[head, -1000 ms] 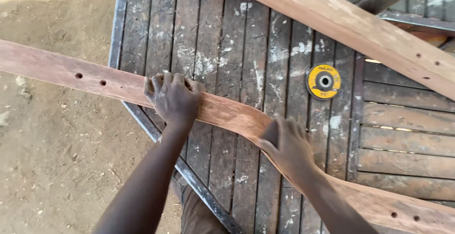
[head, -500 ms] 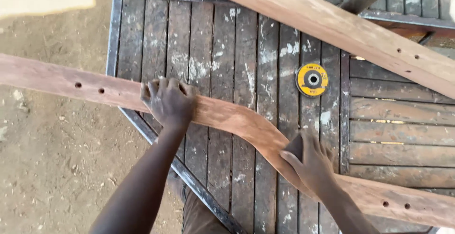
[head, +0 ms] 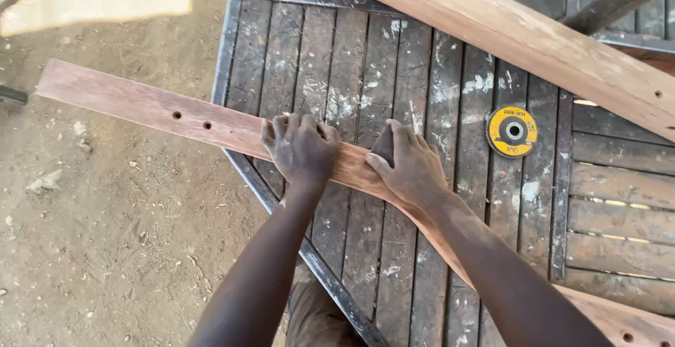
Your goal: Sanding curved and straight wooden beams by hand using sandpaper on a metal workbench
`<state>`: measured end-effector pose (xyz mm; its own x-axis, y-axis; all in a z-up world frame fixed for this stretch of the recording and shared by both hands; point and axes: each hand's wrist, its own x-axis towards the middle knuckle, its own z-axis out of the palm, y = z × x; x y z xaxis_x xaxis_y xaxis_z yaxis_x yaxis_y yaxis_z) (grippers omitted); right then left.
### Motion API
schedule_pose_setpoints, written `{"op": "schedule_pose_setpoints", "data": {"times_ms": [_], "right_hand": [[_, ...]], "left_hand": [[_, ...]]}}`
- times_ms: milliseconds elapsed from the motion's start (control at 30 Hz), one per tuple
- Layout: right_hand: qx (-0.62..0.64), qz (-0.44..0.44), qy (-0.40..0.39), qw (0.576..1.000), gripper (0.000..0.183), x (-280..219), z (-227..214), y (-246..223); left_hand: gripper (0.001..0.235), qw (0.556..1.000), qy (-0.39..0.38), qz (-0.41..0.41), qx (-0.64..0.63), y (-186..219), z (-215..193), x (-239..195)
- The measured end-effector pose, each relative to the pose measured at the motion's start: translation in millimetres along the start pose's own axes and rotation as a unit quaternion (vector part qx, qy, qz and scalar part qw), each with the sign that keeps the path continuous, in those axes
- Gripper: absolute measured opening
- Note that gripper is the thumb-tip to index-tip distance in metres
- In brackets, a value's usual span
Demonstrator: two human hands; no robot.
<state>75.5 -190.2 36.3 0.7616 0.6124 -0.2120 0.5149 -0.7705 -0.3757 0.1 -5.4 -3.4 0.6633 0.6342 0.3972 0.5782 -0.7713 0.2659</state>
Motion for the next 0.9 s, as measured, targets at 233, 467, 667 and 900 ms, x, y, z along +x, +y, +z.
{"op": "schedule_pose_setpoints", "data": {"times_ms": [233, 467, 667, 900], "right_hand": [[-0.007, -0.038, 0.068, 0.997, 0.078, -6.5, -11.6, -14.8], [-0.048, -0.054, 0.093, 0.993, 0.046, -22.2, 16.4, 30.6], [-0.094, 0.075, 0.096, 0.988, 0.041, -111.1, 3.3, 92.1], [0.095, 0.286, 0.025, 0.953, 0.024, -196.0, -42.4, 154.7]], "left_hand": [[0.036, 0.981, -0.137, 0.110, -0.085, -12.4, -35.1, 8.6], [0.099, 0.881, -0.286, 0.375, 0.028, -29.1, -26.4, 10.6], [0.087, 0.870, -0.303, 0.385, 0.045, 4.7, -51.6, -10.6], [0.103, 0.843, -0.379, 0.377, -0.061, 102.2, -39.9, -118.7]]}}
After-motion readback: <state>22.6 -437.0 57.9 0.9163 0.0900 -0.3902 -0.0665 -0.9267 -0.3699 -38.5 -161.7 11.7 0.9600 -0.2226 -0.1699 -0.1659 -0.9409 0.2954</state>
